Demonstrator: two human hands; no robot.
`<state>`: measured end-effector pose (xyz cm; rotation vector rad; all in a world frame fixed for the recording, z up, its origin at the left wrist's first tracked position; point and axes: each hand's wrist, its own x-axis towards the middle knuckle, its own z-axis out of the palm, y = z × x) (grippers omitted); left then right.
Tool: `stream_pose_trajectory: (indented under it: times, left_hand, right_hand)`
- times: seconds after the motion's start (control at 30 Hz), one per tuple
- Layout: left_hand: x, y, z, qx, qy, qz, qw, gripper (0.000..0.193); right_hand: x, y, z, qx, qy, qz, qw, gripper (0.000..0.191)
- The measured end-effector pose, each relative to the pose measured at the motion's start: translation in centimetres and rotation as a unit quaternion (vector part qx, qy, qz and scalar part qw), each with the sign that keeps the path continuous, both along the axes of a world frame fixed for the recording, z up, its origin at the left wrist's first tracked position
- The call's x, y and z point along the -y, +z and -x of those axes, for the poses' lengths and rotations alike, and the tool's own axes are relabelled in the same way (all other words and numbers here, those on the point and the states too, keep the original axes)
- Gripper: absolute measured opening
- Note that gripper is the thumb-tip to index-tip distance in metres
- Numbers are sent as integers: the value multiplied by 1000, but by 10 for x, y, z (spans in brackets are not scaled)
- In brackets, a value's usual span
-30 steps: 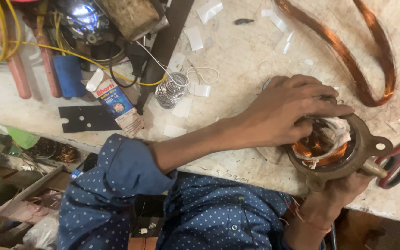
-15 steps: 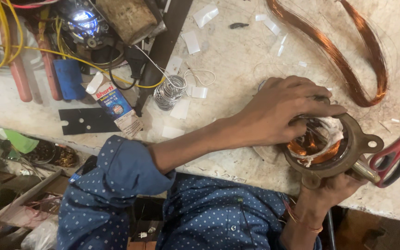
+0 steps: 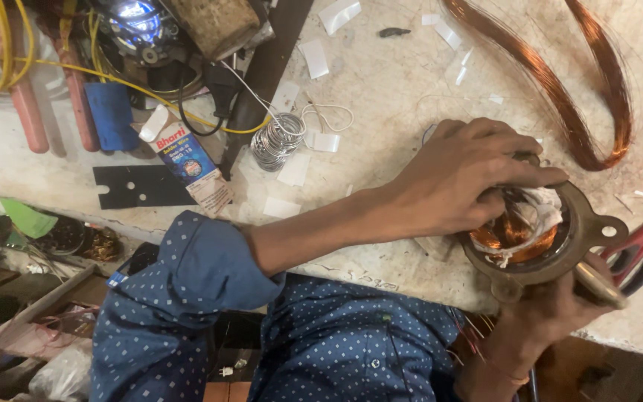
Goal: The person winds copper wire around a motor stator core, inserting small white insulating spacers between layers. They use a screwdriver to press the wire into place and scissors to trim the spacers. The work continues with repeated winding and spacer insertion throughout the clip.
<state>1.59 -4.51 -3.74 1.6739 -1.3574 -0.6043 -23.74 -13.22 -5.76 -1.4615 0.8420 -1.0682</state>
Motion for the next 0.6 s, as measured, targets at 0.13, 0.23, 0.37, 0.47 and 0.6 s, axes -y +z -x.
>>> stream_pose_trajectory:
  times: [0.13, 0.23, 0.37, 0.47, 0.6]
  left_hand:
    - [-1, -2, -2, -12, -4, 6, 1000, 62]
    - [0, -4, -4, -6, -17, 14, 1000, 62]
    - [1, -6, -6, 9, -18, 16, 1000, 59]
    - [-2, -7, -5, -10, -19, 33, 999, 60]
    - [-3, -7, -5, -9, -21, 24, 999, 61]
  right_hand:
    - [0, 3, -4, 115, 58, -120, 984, 26]
    - [-5, 3, -13, 157, 35, -172, 972, 26]
    - [-9, 11, -25, 136, 37, -204, 969, 27]
    - [-12, 19, -30, 140, 34, -233, 962, 30]
    - [-16, 26, -33, 121, 45, -258, 957, 36]
